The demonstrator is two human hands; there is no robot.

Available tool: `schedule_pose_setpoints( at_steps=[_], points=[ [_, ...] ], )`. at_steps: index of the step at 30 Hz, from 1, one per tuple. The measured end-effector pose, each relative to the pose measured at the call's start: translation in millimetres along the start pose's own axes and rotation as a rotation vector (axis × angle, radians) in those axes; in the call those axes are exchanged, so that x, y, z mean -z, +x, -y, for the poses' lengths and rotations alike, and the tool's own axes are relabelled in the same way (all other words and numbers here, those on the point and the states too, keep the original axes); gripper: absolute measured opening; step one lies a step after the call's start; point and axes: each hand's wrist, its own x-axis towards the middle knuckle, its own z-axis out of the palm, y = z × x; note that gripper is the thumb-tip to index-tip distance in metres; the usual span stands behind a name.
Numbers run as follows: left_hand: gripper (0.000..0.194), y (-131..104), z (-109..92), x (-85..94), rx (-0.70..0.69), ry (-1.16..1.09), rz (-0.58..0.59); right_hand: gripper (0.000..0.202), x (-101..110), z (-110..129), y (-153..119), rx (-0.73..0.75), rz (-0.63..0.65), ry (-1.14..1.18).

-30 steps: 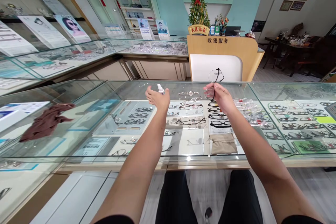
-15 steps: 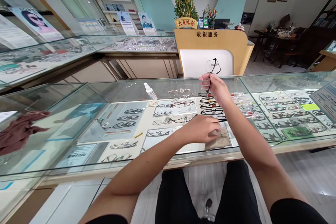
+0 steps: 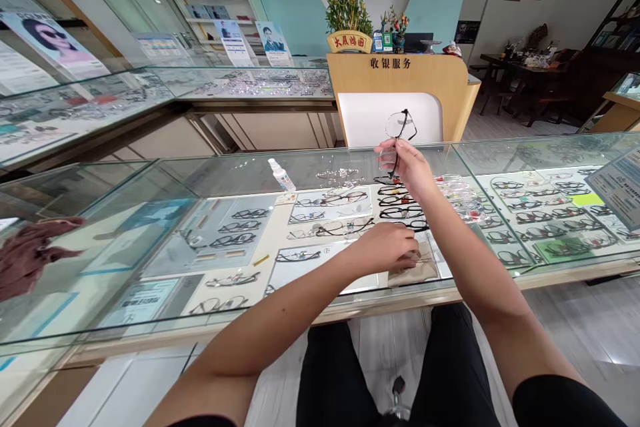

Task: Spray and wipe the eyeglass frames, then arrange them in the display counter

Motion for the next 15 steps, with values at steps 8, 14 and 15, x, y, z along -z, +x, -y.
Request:
schedule_pose_setpoints(
  at_steps=[8,14,15],
  points=[
    [0.022,5,-9,-1.2,0.047,-0.081,-0.047,0.053,-1,1,-1,0.009,0.014,0.048],
    [0.012,-4,5,14.3,0.341,-0.850,-0.128,0.049,1,-1,1,0.026,0.010,0.047],
    [0.015,-4,9,14.9,0.375,-0.958,-0.107,0.049,1,-1,1,0.025,0.008,0.043]
  ],
)
